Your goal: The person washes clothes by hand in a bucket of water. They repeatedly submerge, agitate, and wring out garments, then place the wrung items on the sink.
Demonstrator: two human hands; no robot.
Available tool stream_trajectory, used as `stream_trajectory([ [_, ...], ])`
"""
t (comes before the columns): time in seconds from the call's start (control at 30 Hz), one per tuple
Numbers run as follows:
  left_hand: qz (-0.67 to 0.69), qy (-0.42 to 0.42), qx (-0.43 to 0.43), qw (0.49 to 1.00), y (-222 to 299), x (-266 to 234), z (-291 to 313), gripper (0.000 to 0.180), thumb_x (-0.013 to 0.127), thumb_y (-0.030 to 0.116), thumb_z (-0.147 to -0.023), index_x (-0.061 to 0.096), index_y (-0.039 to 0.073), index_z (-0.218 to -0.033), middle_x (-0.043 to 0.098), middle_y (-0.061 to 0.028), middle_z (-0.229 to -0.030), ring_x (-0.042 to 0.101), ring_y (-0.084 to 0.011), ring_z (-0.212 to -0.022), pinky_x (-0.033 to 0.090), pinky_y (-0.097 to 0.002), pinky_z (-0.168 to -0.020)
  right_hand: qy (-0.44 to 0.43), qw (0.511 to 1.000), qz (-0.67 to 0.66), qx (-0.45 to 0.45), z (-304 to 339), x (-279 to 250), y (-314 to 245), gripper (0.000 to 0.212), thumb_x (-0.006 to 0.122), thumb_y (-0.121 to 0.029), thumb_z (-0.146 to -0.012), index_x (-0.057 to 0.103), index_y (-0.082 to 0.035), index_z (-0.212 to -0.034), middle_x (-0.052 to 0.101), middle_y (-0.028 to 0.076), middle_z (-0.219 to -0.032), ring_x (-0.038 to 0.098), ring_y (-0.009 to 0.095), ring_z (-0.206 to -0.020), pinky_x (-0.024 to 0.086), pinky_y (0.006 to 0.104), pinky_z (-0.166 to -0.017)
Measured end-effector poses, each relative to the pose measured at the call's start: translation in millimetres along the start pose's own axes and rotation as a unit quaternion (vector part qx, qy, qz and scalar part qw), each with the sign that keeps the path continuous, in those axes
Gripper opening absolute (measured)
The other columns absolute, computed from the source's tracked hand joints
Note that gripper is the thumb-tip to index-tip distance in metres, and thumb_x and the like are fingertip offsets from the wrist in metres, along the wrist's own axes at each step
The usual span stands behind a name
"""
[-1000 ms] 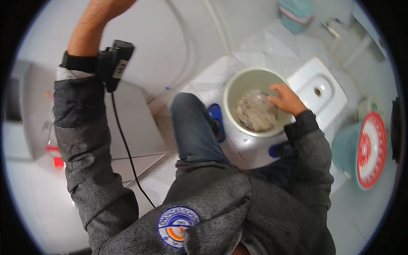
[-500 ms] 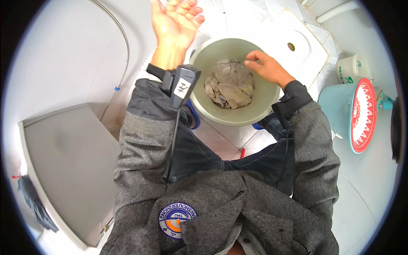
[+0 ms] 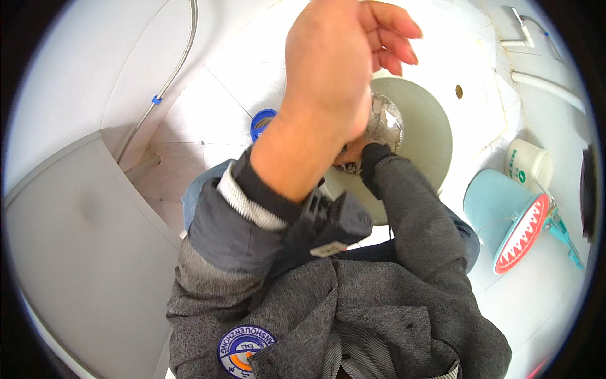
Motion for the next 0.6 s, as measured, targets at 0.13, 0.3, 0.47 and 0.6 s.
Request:
stream_trajectory([
  [0.13,-0.007,-0.025,-0.015,1.0,13.4,7.8,13.2,0.04,0.041,0.039,-0.105,0.057,0.003,-0.105,0.062,-0.0113,-0.076,0.057,-0.0215,-0.067,0.046,-0.0309,-0.066,0.044,0.997,0.006,0.06,-25.8,8.6,14.0,0.08,0.068,-0.031,-0.081,0.034,-0.016,-0.152,0.033,0.026,-0.154,0.046,0.043,-0.132,0.045,0.0552,-0.104],
  [0.3,-0.012,-0.053,0.057,0.997,27.0,23.7,19.8,0.039,0.039,0.037,-0.105,0.057,0.002,-0.104,0.061,-0.0122,-0.074,0.057,-0.0213,-0.065,0.046,-0.0313,-0.064,0.066,0.991,-0.081,0.078,10.0,-33.6,29.5,0.069,0.065,-0.017,-0.083,0.042,-0.008,-0.147,0.057,0.023,-0.135,0.056,0.038,-0.124,0.048,0.0459,-0.103],
  [0.47,-0.005,-0.103,0.116,0.988,43.9,30.4,30.0,0.036,0.037,0.034,-0.105,0.054,0.002,-0.105,0.06,-0.0118,-0.074,0.056,-0.0204,-0.064,0.045,-0.0307,-0.063,0.102,0.982,-0.132,0.084,88.4,-66.5,25.7,0.072,0.071,-0.018,-0.081,0.044,-0.005,-0.146,0.054,0.021,-0.14,0.057,0.034,-0.125,0.043,0.0378,-0.107],
  [0.6,-0.003,-0.144,0.177,0.974,58.7,35.5,32.0,0.035,0.037,0.034,-0.104,0.05,0.002,-0.105,0.059,-0.0099,-0.076,0.055,-0.0194,-0.066,0.044,-0.0301,-0.063,0.133,0.963,-0.23,0.05,174.5,-109.9,11.9,0.057,0.07,-0.011,-0.085,0.052,0.001,-0.138,0.065,0.016,-0.128,0.063,0.027,-0.114,0.046,0.032,-0.104],
])
Point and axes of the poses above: each hand's wrist, its own z-axis away from the middle knuckle, its own x-axis out of the palm, y = z × x, the point moved 8 cm from there along -z, towards the middle knuckle
